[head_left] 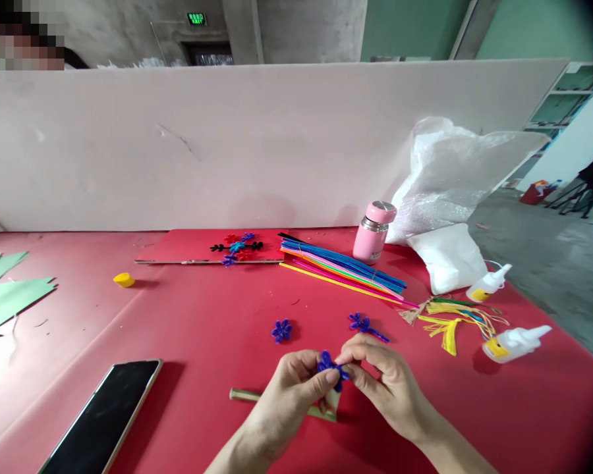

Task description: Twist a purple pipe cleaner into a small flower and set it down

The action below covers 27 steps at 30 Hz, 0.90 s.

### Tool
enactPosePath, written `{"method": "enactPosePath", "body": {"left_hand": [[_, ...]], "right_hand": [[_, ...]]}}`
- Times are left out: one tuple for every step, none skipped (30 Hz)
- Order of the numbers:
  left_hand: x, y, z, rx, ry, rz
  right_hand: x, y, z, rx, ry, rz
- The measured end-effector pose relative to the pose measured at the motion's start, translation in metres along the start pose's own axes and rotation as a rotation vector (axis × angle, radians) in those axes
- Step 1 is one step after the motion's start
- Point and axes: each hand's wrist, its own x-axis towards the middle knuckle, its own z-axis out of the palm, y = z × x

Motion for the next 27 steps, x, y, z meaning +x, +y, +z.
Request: {"method": "enactPosePath", "body": {"left_hand": [[-0.0001, 0.0007, -0.0009, 0.040, -0.008, 0.006], [-0.0004, 0.0016, -0.0017, 0.086, -0.019, 0.011], [-0.0007, 0.0028, -0.0023, 0.134, -0.029, 0.018], [-0.0010, 0.0040, -0.0028, 0.177, -0.041, 0.023], [-0.0012, 0.0050, -0.0031, 0.209, -0.052, 0.025], [-0.0014, 0.0058, -0.0033, 0.228, -0.061, 0.023], [-0.0014, 0.0062, -0.0035, 0.241, -0.068, 0.016], [-0.0013, 0.0062, -0.0036, 0.255, -0.072, 0.006], [-0.0012, 0.0059, -0.0035, 0.272, -0.073, -0.005], [-0.0009, 0.0053, -0.0033, 0.289, -0.071, -0.016], [-0.0007, 0.0046, -0.0030, 0.300, -0.066, -0.019], [-0.0004, 0.0039, -0.0025, 0.304, -0.060, -0.014], [0.0000, 0.0033, -0.0019, 0.302, -0.049, -0.003], [0.0002, 0.0029, -0.0012, 0.296, -0.035, 0.006], [0.0005, 0.0027, -0.0005, 0.288, -0.019, 0.013], [0.0007, 0.0026, 0.0001, 0.274, -0.006, 0.016], [0.0009, 0.0026, 0.0005, 0.254, 0.004, 0.012], [0.0011, 0.0025, 0.0006, 0.227, 0.009, 0.003], [0.0012, 0.0025, 0.0005, 0.198, 0.010, -0.005], [0.0014, 0.0023, 0.0002, 0.172, 0.009, -0.007], [0.0015, 0.0022, -0.0002, 0.156, 0.008, -0.004], [0.0016, 0.0020, -0.0007, 0.149, 0.005, 0.000], [0.0016, 0.0020, -0.0010, 0.148, 0.003, 0.007], [0.0016, 0.0021, -0.0013, 0.148, 0.000, 0.014], [0.0015, 0.0023, -0.0013, 0.148, -0.004, 0.015], [0.0014, 0.0027, -0.0013, 0.151, -0.009, 0.010], [0.0011, 0.0032, -0.0012, 0.158, -0.013, 0.005]], "right_hand": [[0.0005, -0.0005, -0.0013, -0.013, -0.025, 0.005], [0.0009, -0.0009, -0.0023, -0.029, -0.047, 0.011], [0.0012, -0.0013, -0.0031, -0.048, -0.064, 0.020], [0.0014, -0.0017, -0.0035, -0.066, -0.079, 0.032], [0.0014, -0.0021, -0.0035, -0.080, -0.093, 0.046], [0.0013, -0.0025, -0.0033, -0.088, -0.107, 0.063], [0.0012, -0.0029, -0.0029, -0.088, -0.119, 0.082], [0.0011, -0.0032, -0.0023, -0.082, -0.131, 0.105], [0.0011, -0.0036, -0.0018, -0.071, -0.141, 0.126], [0.0011, -0.0037, -0.0012, -0.058, -0.148, 0.148], [0.0013, -0.0037, -0.0008, -0.046, -0.150, 0.165], [0.0015, -0.0035, -0.0004, -0.035, -0.148, 0.180], [0.0018, -0.0031, -0.0002, -0.025, -0.142, 0.190], [0.0021, -0.0026, -0.0001, -0.017, -0.131, 0.195], [0.0024, -0.0020, 0.0000, -0.010, -0.116, 0.195], [0.0026, -0.0015, -0.0001, -0.006, -0.100, 0.190], [0.0029, -0.0012, -0.0003, -0.004, -0.087, 0.182], [0.0031, -0.0011, -0.0006, -0.004, -0.077, 0.173], [0.0033, -0.0014, -0.0010, -0.005, -0.069, 0.167], [0.0035, -0.0019, -0.0015, -0.003, -0.064, 0.169], [0.0037, -0.0028, -0.0022, 0.001, -0.059, 0.178], [0.0040, -0.0037, -0.0029, 0.007, -0.051, 0.190], [0.0043, -0.0047, -0.0036, 0.013, -0.044, 0.204], [0.0047, -0.0056, -0.0044, 0.014, -0.039, 0.214], [0.0050, -0.0063, -0.0052, 0.010, -0.041, 0.216], [0.0051, -0.0068, -0.0059, -0.002, -0.049, 0.208], [0.0052, -0.0070, -0.0066, -0.021, -0.059, 0.193]]}}
